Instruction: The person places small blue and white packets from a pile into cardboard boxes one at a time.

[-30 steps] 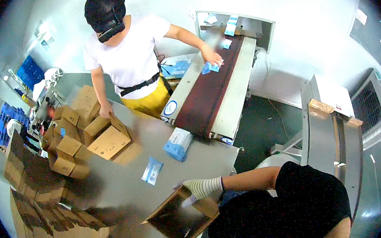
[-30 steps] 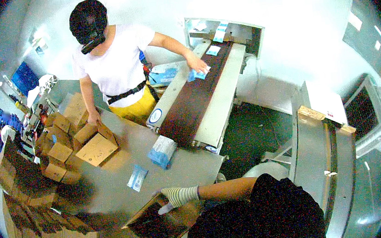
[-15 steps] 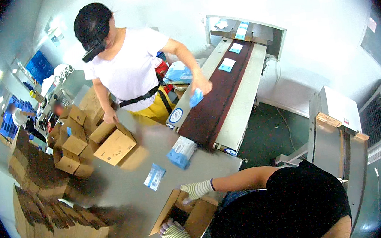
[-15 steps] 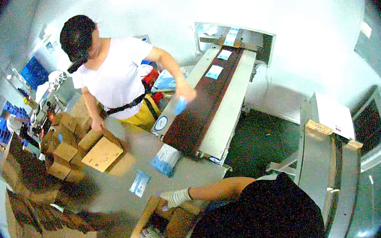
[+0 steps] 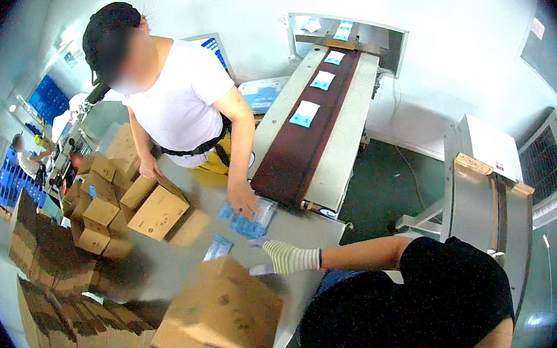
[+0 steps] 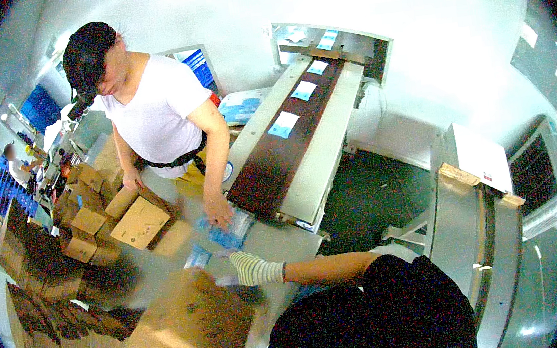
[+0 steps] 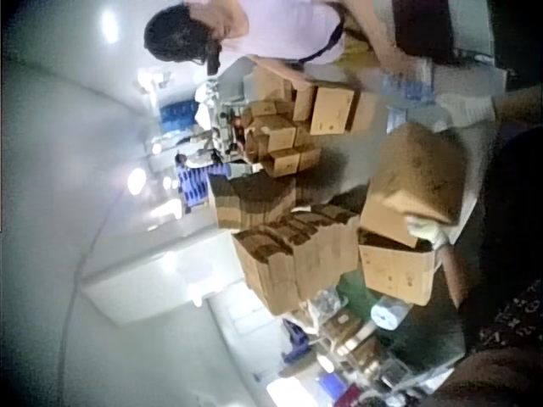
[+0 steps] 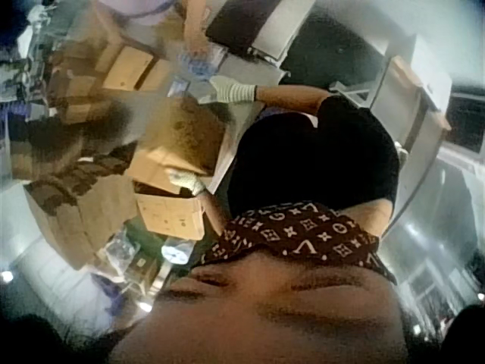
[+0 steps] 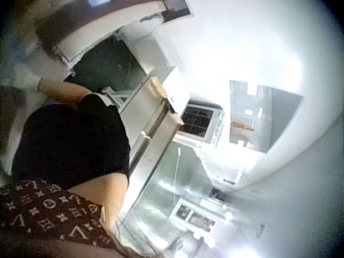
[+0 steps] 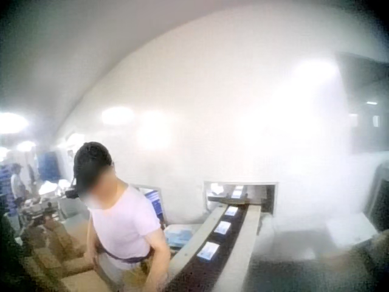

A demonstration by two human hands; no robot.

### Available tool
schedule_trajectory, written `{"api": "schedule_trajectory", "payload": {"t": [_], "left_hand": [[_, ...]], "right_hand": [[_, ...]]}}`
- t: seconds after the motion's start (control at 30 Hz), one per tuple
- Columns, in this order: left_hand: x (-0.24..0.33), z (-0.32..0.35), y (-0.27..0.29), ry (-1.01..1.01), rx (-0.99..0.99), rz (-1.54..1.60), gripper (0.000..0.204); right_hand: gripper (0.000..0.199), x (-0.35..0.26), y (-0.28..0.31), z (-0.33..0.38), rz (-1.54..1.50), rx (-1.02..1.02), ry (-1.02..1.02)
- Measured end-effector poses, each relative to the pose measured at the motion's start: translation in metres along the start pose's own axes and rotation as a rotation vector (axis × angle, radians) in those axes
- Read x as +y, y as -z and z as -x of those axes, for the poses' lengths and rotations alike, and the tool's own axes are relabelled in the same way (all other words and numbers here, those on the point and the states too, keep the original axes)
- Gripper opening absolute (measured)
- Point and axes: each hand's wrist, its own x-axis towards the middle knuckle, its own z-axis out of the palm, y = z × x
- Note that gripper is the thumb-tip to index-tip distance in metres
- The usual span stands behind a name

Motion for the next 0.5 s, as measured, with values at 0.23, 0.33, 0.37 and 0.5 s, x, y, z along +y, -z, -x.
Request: {"api": "schedule_trajectory", "payload": {"t": [0.23,0.33,0.37,0.5], "left_hand": [[-0.023,0.042,-0.017,0.199,-0.071,0.57,0.048],[-0.035,0.057,-0.028,0.383,-0.05,0.533,0.043],[-0.04,0.063,-0.024,0.437,-0.034,0.488,0.041],[-0.046,0.088,0.018,0.617,0.068,0.11,0.035]], "right_hand": [[0.066,-0.13,0.01,-0.027,-0.041,-0.441,0.098],[0.038,-0.11,-0.049,-0.009,0.164,-0.383,0.432],[0.027,-0.125,-0.042,-0.003,0.258,-0.412,0.519],[0.015,-0.122,-0.093,0.015,0.413,-0.577,0.667]]}}
